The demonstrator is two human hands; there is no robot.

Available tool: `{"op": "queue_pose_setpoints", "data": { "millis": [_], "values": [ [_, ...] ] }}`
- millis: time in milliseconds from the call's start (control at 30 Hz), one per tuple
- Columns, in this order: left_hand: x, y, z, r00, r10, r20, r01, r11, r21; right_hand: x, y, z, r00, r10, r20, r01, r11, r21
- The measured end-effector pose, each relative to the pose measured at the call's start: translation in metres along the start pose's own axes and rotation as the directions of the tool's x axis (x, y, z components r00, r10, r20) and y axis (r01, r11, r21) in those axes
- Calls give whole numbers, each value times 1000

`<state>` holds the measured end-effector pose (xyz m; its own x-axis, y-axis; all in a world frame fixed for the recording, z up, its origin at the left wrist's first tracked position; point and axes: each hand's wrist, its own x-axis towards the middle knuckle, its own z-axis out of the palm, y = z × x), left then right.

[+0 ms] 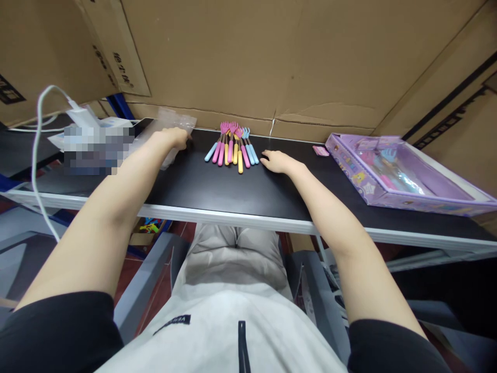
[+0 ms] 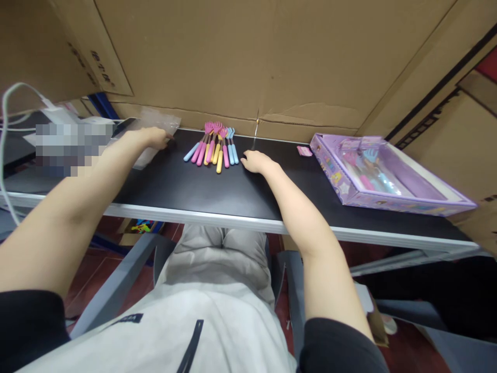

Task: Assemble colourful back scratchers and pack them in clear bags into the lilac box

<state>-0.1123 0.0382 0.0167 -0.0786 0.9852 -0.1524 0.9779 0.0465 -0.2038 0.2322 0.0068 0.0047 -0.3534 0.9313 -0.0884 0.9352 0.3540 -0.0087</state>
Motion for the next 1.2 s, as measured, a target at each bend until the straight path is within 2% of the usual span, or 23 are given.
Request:
{"op": "queue_pose_setpoints", "data": {
  "millis": [233, 533, 733, 833, 967, 1100, 1200],
  "values": [
    [15, -3, 7, 997, 82, 13, -82, 996, 24, 1, 0, 1, 1000, -4, -4, 4, 1000, 3],
    [25, -4, 14, 999, 41, -23, -42, 997, -58, 0, 0, 1, 1000, -10, -7, 10, 1000, -5],
    [22, -2, 14, 997, -64, -45, 58, 991, -122, 0, 0, 0, 1000, -9, 4, 9, 1000, 6],
    [20, 1, 12, 997, -49, -62, 40, 989, -142, 0, -1, 0, 1000, -10, 7, 10, 1000, 2],
    [20, 9, 2, 998, -55, -9, 53, 986, -156, -2, -2, 0, 1000, -9, 13, 9, 1000, 6],
    [26, 20, -6, 991, -129, 34, 132, 986, -106, -2, -3, -1, 1000, -4, 15, 4, 1000, 8],
    [33, 25, -4, 982, -186, 34, 188, 975, -115, -3, -2, -1, 1000, -6, 12, 6, 1000, 5]
  ]
}}
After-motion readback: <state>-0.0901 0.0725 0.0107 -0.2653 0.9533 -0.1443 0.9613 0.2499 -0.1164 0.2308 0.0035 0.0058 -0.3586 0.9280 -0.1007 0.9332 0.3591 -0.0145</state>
